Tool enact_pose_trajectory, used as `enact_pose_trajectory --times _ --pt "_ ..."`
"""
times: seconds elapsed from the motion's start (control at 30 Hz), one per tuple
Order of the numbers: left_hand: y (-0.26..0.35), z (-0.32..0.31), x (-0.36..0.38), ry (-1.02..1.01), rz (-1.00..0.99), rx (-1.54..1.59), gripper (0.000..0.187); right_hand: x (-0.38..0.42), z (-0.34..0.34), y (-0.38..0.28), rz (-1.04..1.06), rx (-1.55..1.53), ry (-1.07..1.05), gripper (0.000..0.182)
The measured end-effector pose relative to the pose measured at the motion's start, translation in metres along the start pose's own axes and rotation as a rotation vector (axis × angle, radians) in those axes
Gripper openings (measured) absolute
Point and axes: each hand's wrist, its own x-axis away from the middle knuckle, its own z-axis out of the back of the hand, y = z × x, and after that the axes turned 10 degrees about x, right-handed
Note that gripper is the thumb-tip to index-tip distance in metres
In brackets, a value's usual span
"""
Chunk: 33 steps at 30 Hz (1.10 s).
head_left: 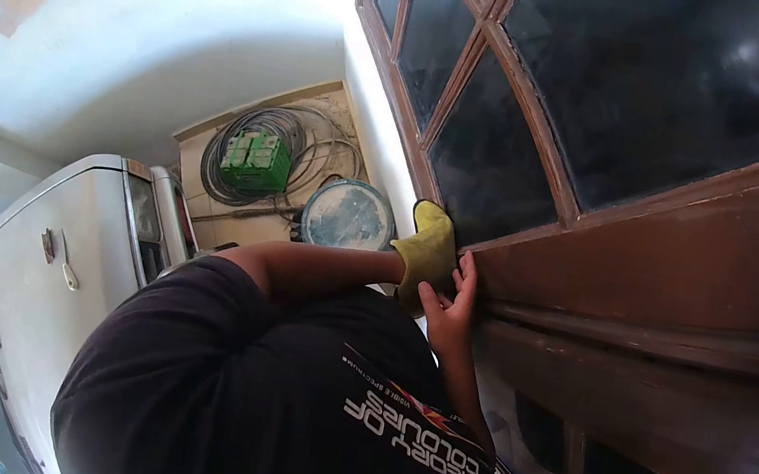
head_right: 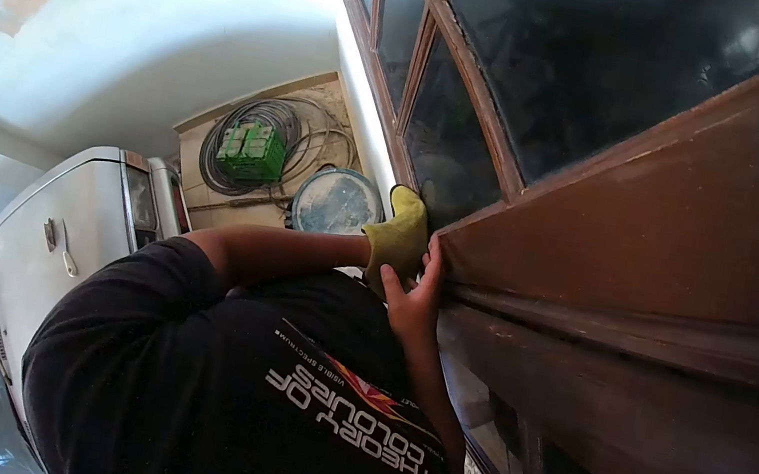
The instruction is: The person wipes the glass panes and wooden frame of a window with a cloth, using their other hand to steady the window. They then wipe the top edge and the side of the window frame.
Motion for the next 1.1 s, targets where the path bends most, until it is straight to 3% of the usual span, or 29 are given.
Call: enact_pose_trajectory --times 0.27,0.33,0.37,0.43,0.47,0.5,0.57,0.63,0.73,0.8,0.83,0.93,1.0,1.03,1.1 --pt "-0.003 0.047 -0.006 -0.120 0.248 -0.086 0.034 0.001 0.002 -0.009 0.013 0.120 0.030 0.079" --pt "-0.013 0.056 -0.002 0.212 0.282 -0.178 0.036 0.001 0.006 -0.008 -0.013 0.131 0.008 0.078" --pt "-0.021 0.057 0.000 0.205 0.267 -0.172 0.036 0.002 0.006 -0.009 -0.028 0.155 -0.029 0.077" --pt "-0.046 0.060 0.000 0.095 0.423 -0.315 0.031 0.004 0.000 -0.017 -0.067 0.157 0.024 0.075" --pt "-0.075 0.035 -0.006 0.091 0.515 -0.090 0.032 0.005 -0.003 -0.020 -0.121 0.160 0.083 0.075" --pt "-0.087 0.036 -0.005 0.100 0.511 -0.074 0.032 0.005 -0.005 -0.022 -0.169 0.167 0.140 0.075" --pt "-0.109 0.039 0.004 0.684 0.867 0.811 0.035 0.005 -0.012 -0.011 -0.192 0.150 0.182 0.072" --pt "-0.126 0.063 0.009 0.584 0.825 0.832 0.045 0.002 -0.019 -0.013 -0.287 -0.042 0.292 0.069" --pt "-0.155 0.064 0.009 0.608 0.764 0.705 0.033 -0.005 -0.032 -0.032 -0.348 -0.019 0.355 0.066" --pt "-0.174 0.060 0.010 0.333 0.457 0.058 0.023 -0.015 -0.044 -0.052 -0.391 0.017 0.383 0.066" --pt "-0.180 0.063 0.012 0.335 0.454 0.079 0.023 -0.022 -0.052 -0.064 -0.391 0.043 0.402 0.065" --pt "-0.192 0.065 0.022 0.393 0.366 -0.063 0.023 -0.041 -0.075 -0.086 -0.405 0.143 0.394 0.063" --pt "-0.206 0.056 0.022 0.584 0.425 0.344 0.018 -0.056 -0.088 -0.097 -0.416 0.236 0.332 0.061" --pt "-0.214 0.054 0.022 0.575 0.425 0.365 0.018 -0.066 -0.094 -0.103 -0.436 0.246 0.334 0.061" --pt "-0.225 0.049 0.028 0.830 0.361 0.302 0.014 -0.082 -0.107 -0.118 -0.460 0.345 0.181 0.060"
